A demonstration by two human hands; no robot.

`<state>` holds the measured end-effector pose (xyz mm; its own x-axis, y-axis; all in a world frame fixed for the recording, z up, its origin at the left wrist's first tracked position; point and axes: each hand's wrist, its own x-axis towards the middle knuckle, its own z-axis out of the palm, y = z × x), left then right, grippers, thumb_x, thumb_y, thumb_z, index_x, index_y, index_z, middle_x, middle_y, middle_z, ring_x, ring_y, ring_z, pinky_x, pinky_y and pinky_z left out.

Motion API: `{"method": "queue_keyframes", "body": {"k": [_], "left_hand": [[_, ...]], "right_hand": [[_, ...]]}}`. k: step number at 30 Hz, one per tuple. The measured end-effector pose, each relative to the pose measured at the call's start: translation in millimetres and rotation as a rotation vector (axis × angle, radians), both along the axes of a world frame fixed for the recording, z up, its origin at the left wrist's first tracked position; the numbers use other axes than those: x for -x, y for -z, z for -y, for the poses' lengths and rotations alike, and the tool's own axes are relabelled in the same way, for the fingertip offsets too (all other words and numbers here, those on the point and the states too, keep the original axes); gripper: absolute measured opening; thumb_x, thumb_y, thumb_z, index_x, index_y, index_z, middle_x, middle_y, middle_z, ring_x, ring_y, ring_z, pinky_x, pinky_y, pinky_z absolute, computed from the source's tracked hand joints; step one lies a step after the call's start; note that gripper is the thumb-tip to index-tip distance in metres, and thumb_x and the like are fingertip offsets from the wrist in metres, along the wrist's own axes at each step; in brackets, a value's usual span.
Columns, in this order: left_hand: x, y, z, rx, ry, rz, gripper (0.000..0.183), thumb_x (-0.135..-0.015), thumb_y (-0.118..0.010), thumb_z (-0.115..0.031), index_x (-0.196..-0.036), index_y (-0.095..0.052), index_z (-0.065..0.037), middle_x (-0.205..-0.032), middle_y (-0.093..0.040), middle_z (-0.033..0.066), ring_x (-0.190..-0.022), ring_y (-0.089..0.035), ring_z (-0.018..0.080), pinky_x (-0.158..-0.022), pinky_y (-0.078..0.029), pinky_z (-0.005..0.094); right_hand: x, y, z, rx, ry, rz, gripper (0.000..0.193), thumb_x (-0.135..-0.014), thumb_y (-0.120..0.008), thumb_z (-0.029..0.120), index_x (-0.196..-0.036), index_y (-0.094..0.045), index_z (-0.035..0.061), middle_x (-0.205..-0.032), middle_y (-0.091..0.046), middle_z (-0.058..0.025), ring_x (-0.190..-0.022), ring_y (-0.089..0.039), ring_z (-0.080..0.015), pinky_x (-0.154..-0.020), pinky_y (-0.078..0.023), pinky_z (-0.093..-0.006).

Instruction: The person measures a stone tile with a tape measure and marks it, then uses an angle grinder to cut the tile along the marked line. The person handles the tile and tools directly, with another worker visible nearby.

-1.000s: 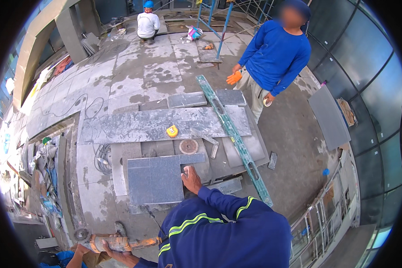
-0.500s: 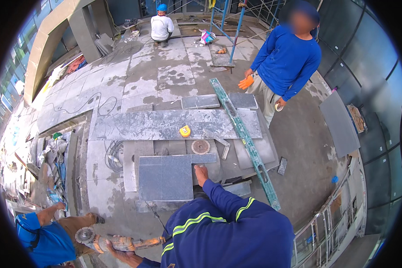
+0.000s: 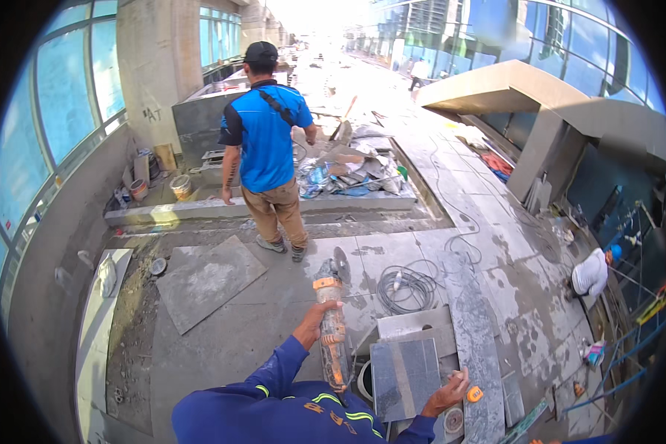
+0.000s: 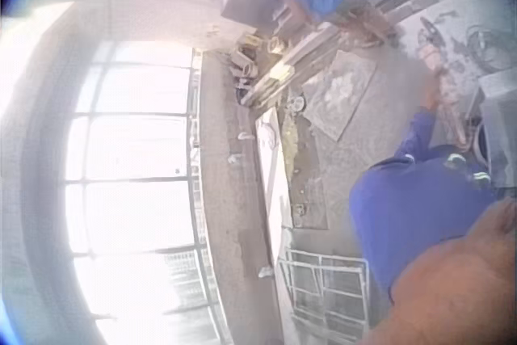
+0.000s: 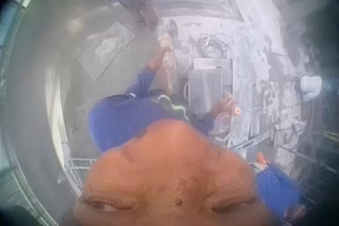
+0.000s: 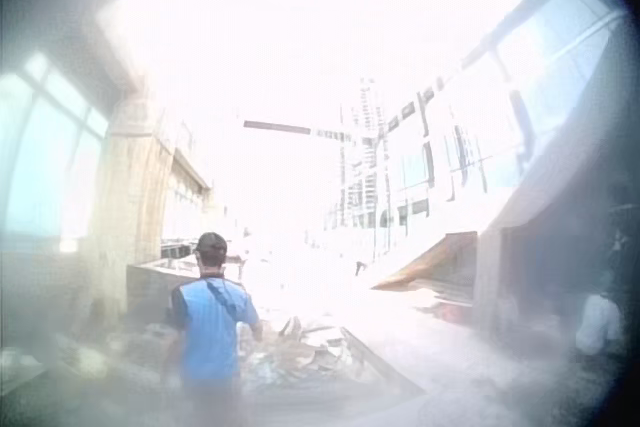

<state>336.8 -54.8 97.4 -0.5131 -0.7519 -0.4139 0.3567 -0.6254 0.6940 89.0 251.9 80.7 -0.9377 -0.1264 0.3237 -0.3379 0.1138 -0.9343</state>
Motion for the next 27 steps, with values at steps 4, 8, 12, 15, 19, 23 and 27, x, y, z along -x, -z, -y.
{"method": "queue_keyframes", "body": {"k": [4,8,12,15,19,23,27], "left_hand": [[7.5,40.4,7.1,-0.017,-0.063,-0.099,0.033,-0.079,-0.083,-0.019,-0.102,-0.065,-0.005,-0.081,-0.066,0.0074,-0.065,-0.068,0.022,-0.059,-0.059,0.0402],[18.8,36.9,5.1,0.019,-0.116,-0.046,0.038,-0.076,-0.086,-0.017,-0.105,-0.067,-0.001,-0.085,-0.068,0.007,-0.069,-0.068,0.0219,-0.061,-0.058,0.0389],[34.8,6.0,-3.5,-0.129,-0.212,-0.159,0.038,-0.09,-0.078,-0.033,-0.111,-0.066,-0.003,-0.088,-0.07,0.0095,-0.072,-0.069,0.0244,-0.07,-0.06,0.0409],[35.1,-35.2,-24.0,-0.282,0.131,0.055,0.03,-0.089,-0.076,-0.034,-0.093,-0.063,-0.007,-0.077,-0.068,0.0114,-0.062,-0.068,0.0267,-0.066,-0.059,0.0398],[15.1,47.7,-35.3,0.075,-0.009,0.071,0.032,-0.084,-0.079,-0.027,-0.099,-0.063,-0.004,-0.08,-0.069,0.0132,-0.067,-0.069,0.0266,-0.065,-0.059,0.0412],[35.6,83.4,-69.3,-0.186,-0.003,0.111,0.037,-0.083,-0.079,-0.022,-0.108,-0.06,-0.003,-0.085,-0.068,0.0139,-0.071,-0.069,0.0271,-0.066,-0.06,0.0426],[50.9,104.6,-73.0,-0.336,0.03,0.067,0.042,-0.084,-0.078,-0.022,-0.115,-0.054,-0.005,-0.091,-0.065,0.0154,-0.077,-0.068,0.0292,-0.069,-0.06,0.045]], "right_hand": [[-33.0,-175.3,84.3,0.29,-0.149,-0.695,0.047,-0.104,-0.043,0.019,-0.139,-0.053,-0.0108,-0.133,-0.057,-0.027,-0.114,-0.06,-0.0329,-0.099,-0.051,-0.0426],[-114.2,-358.1,169.9,1.118,-0.418,-0.603,0.067,-0.103,-0.044,0.029,-0.154,-0.032,-0.0123,-0.152,-0.045,-0.0291,-0.145,-0.041,-0.0342,-0.12,-0.031,-0.0473],[-169.0,-290.7,244.5,0.848,-1.228,-0.925,0.064,-0.098,-0.059,0.04,-0.147,-0.048,0.0011,-0.148,-0.053,-0.0216,-0.14,-0.047,-0.0357,-0.117,-0.034,-0.0512],[-202.7,-138.0,238.5,0.281,-1.719,-0.778,0.062,-0.094,-0.07,0.048,-0.142,-0.06,0.0112,-0.145,-0.058,-0.016,-0.135,-0.051,-0.0368,-0.115,-0.036,-0.0542],[-136.7,-54.4,146.6,-0.219,-1.131,-0.369,0.056,-0.094,-0.072,0.032,-0.138,-0.059,0.0014,-0.131,-0.062,-0.0213,-0.122,-0.058,-0.04,-0.104,-0.046,-0.0511],[-51.4,26.1,14.7,-0.639,-0.464,-0.27,0.046,-0.093,-0.071,0.019,-0.13,-0.061,-0.0048,-0.121,-0.063,-0.0247,-0.113,-0.061,-0.0435,-0.096,-0.05,-0.0494],[27.0,87.6,-88.7,-1.031,-0.188,-0.152,0.045,-0.09,-0.072,0.022,-0.125,-0.063,-0.0048,-0.116,-0.065,-0.0238,-0.112,-0.059,-0.0414,-0.096,-0.047,-0.05]]}}
